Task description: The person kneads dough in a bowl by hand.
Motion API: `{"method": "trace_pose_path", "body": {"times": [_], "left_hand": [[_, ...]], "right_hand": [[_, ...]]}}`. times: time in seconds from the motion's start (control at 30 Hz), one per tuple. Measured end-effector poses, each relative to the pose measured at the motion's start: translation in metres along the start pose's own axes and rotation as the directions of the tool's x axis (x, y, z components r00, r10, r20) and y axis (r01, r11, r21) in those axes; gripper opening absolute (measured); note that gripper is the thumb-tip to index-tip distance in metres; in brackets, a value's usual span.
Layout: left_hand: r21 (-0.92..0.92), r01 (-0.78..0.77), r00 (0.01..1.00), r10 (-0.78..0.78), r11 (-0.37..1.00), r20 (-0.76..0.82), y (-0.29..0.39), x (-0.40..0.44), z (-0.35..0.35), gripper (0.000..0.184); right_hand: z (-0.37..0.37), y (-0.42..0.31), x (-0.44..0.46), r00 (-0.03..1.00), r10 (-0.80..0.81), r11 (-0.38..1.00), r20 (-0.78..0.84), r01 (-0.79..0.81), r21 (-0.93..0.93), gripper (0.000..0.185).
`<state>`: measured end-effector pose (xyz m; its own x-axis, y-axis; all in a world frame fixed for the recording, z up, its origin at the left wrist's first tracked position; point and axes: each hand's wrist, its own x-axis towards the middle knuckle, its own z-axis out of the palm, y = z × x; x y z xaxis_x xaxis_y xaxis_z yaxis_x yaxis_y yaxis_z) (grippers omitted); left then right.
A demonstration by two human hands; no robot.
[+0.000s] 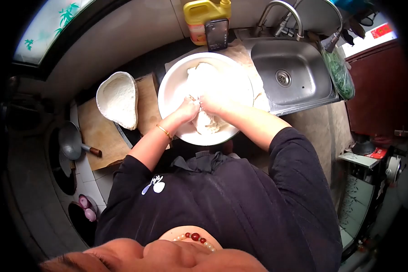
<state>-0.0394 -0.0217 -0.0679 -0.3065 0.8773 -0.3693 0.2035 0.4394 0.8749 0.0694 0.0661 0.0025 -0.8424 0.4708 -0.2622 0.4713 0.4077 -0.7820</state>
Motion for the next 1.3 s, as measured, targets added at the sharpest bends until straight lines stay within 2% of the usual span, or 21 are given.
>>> {"method": "trace_pose_path", "body": {"times": [0.07, 0.13, 0.23, 0.3, 0.37, 0.43, 0.5, 0.57, 0.63, 0.7, 0.8, 0.9, 0.93, 1.03, 1.07, 1.1, 1.13, 1.17, 1.2, 1.23, 1.3], "left_hand": [[0.054, -0.034, 0.999, 0.036, 0.998, -0.031, -0.004, 0.001, -0.001, 0.041], [0.087, 0.004, 0.999, -0.001, 0.996, -0.035, -0.006, 0.006, -0.002, 0.043], [0.092, 0.136, 0.991, -0.135, 0.986, -0.014, -0.019, 0.015, -0.006, 0.045], [0.037, 0.175, 0.984, -0.176, 0.984, 0.022, -0.015, 0.013, -0.008, 0.046], [-0.035, 0.223, 0.971, -0.218, 0.974, 0.097, 0.028, -0.008, -0.020, 0.047], [0.005, 0.122, 0.984, -0.122, 0.992, 0.132, 0.013, -0.007, -0.041, 0.046], [0.087, 0.071, 0.992, -0.079, 0.994, 0.095, -0.012, 0.012, -0.052, 0.048], [0.004, 0.284, 0.952, -0.282, 0.959, -0.121, 0.030, 0.011, -0.055, 0.050], [-0.201, 0.203, 0.969, -0.226, 0.958, -0.098, 0.003, 0.049, -0.046, 0.051], [-0.351, 0.155, 0.969, -0.211, 0.923, -0.127, -0.010, 0.064, -0.036, 0.052], [-0.459, 0.138, 0.958, -0.236, 0.877, -0.161, 0.000, 0.058, -0.030, 0.052], [-0.671, 0.142, 0.970, -0.236, 0.728, -0.050, 0.048, 0.020, -0.040, 0.050], [-0.602, 0.091, 0.981, -0.174, 0.793, -0.081, 0.048, 0.019, -0.042, 0.048], [-0.191, 0.125, 0.992, -0.122, 0.974, 0.027, 0.059, 0.009, -0.055, 0.045], [-0.087, -0.003, 0.996, 0.011, 0.996, 0.088, 0.049, 0.011, -0.058, 0.042], [-0.022, -0.112, 0.980, 0.114, 0.993, 0.162, 0.049, 0.005, -0.058, 0.047], [0.330, -0.263, 0.965, 0.246, 0.907, 0.092, 0.043, 0.001, -0.054, 0.053], [0.645, -0.339, 0.919, 0.387, 0.685, 0.072, 0.036, -0.006, -0.047, 0.059], [0.230, -0.351, 0.934, 0.322, 0.907, 0.155, 0.070, -0.035, -0.045, 0.073], [0.353, -0.363, 0.932, 0.336, 0.862, 0.137, 0.059, -0.038, -0.036, 0.071], [0.578, -0.275, 0.960, 0.190, 0.769, 0.204, 0.040, -0.044, -0.012, 0.074]], "right_hand": [[-0.010, -0.020, -0.005, 0.999, 0.007, 0.963, 0.035, -0.016, 0.269, 0.031], [-0.006, -0.013, 0.004, 0.999, 0.036, 0.938, -0.017, -0.028, 0.344, 0.036], [0.011, 0.009, 0.020, 0.989, 0.094, 0.980, -0.115, -0.072, 0.184, 0.039], [0.005, 0.003, 0.018, 0.991, 0.127, 0.991, -0.027, -0.126, 0.049, 0.026], [-0.017, -0.020, 0.010, 0.999, 0.021, 0.911, 0.038, -0.004, -0.412, 0.024], [-0.026, -0.016, 0.008, 1.000, -0.003, 0.860, 0.019, 0.012, -0.509, 0.027], [-0.038, 0.017, 0.017, 0.993, 0.051, 0.956, -0.108, -0.080, -0.284, 0.037], [-0.037, 0.030, 0.033, 0.950, 0.128, 0.950, -0.285, -0.200, -0.240, 0.036], [-0.026, 0.049, 0.057, 0.892, 0.235, 0.962, -0.387, -0.271, -0.040, 0.037], [-0.011, 0.061, 0.075, 0.843, 0.378, 0.915, -0.383, -0.276, 0.295, 0.039], [-0.010, 0.061, 0.066, 0.886, 0.368, 0.722, -0.281, -0.082, 0.687, 0.040], [-0.033, 0.040, 0.048, 0.956, 0.253, 0.561, -0.151, -0.018, 0.828, 0.036], [-0.046, 0.031, 0.042, 0.969, 0.245, 0.734, 0.013, -0.194, 0.650, 0.040], [-0.052, 0.025, 0.035, 0.982, -0.144, 0.972, 0.121, 0.117, 0.205, 0.042], [-0.064, 0.023, 0.029, 0.964, -0.168, 0.982, 0.207, 0.183, -0.055, 0.046], [-0.070, -0.003, 0.016, 0.957, -0.171, 0.889, 0.233, 0.252, -0.382, 0.046], [-0.061, 0.003, 0.004, 0.955, -0.276, 0.809, 0.109, 0.292, -0.511, 0.043], [-0.051, 0.010, -0.007, 0.921, -0.391, 0.712, 0.000, 0.302, -0.634, 0.041], [-0.042, 0.008, -0.017, 0.946, -0.315, 0.739, 0.075, 0.294, -0.606, 0.043], [-0.033, 0.006, -0.028, 0.961, -0.232, 0.768, 0.151, 0.276, -0.578, 0.046], [-0.038, -0.012, -0.051, 0.963, -0.096, 0.948, 0.250, 0.165, -0.271, 0.041]]}}
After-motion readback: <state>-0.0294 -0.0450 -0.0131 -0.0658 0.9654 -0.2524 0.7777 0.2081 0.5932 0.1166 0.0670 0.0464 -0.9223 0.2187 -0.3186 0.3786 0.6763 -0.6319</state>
